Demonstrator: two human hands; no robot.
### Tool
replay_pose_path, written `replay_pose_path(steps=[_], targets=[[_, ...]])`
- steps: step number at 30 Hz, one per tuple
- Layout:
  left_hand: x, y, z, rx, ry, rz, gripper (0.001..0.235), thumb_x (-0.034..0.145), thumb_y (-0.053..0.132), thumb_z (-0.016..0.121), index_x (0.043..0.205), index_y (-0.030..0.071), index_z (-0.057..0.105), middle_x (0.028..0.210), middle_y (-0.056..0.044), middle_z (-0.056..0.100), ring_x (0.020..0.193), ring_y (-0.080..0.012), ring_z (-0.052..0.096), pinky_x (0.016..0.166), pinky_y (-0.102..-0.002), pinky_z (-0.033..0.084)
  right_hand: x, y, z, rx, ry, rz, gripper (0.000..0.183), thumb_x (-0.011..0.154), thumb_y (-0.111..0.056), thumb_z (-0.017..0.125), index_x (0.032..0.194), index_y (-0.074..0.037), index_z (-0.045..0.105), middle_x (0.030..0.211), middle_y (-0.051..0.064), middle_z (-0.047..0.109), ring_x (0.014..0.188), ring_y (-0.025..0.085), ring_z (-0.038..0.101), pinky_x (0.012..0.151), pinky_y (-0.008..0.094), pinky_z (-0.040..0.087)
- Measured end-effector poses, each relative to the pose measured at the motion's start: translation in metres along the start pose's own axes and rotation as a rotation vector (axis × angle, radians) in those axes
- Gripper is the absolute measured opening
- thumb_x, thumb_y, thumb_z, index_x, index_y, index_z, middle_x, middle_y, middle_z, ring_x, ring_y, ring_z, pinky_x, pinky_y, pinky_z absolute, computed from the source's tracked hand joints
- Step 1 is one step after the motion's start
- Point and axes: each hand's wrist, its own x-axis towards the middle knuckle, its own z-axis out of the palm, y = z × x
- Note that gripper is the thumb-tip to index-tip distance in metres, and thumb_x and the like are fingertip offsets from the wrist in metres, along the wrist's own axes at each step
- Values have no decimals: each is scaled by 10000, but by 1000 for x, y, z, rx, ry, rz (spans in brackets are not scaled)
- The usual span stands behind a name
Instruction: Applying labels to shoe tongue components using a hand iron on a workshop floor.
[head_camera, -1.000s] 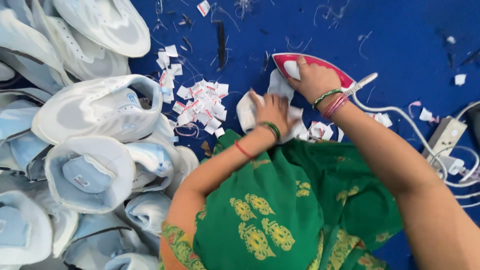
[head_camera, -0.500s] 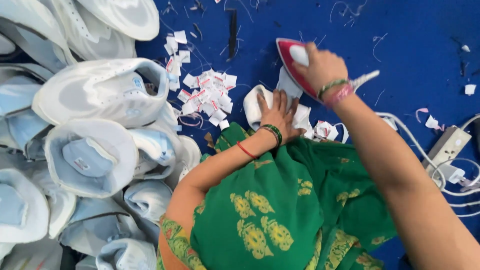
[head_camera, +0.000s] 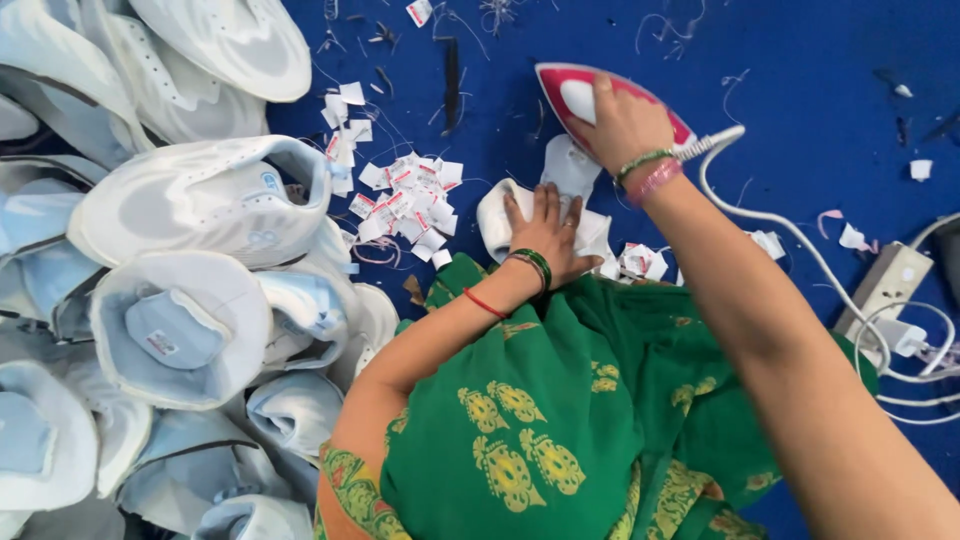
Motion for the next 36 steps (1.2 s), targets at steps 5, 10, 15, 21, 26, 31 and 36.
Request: replay_pose_path(steps=[5,10,15,21,26,31,36], targets=[[1,-3,-5,-10,-33,-23,1064,807,795,519,1585,103,303,1605,-291,244,1508,-444,151,1072,-837,28,-7,-23,-27,15,-52,10,687,978,-523,690,1390,11,558,878,201,739,727,361,729,587,469,581],[5,-12,-3,1,-5,-34,1039,798,791,531,1560,111,339,1599,-269,266,1498,-428,184,1061,-843,68,4,-17,-9,44,-106,20,687,949,-560,706,1319,7,594,903,228,740,773,394,730,619,498,581],[50,-42,-72,-36,-121,28,754,850,651,561,1469,221,540,1524,-198,482,1460,-389,411,1139,-781,269,19,22,-25,105,16,171,648,961,-551,749,1306,-19,616,941,276,728,829,445,717,679,522,576],[159,-46,-272,-178,726,30,372,919,471,621,1131,173,689,1029,-135,741,934,-361,716,762,-484,578,-18,138,-8,598,520,258,475,925,-303,915,1193,31,708,1073,192,759,938,249,745,805,382,600],[221,-64,-305,-413,1284,30,464,867,522,736,1179,183,686,1080,-86,741,1046,-263,706,878,-435,531,-38,180,23,813,857,389,550,956,-295,925,1216,93,636,1104,173,737,975,245,717,869,350,585],[149,-262,-200,-173,1404,-594,893,791,449,832,1521,150,413,1563,-231,358,1472,-490,271,1165,-671,263,-67,176,41,824,930,502,564,1025,-289,838,1297,60,488,1194,161,669,1065,246,726,904,358,619],[47,-369,-133,-142,1131,-1433,1160,712,429,866,1557,162,117,1584,-357,198,1446,-513,243,1059,-704,311,-106,158,91,676,957,438,539,1112,-276,801,1317,63,437,1207,187,584,1057,239,623,918,321,552]])
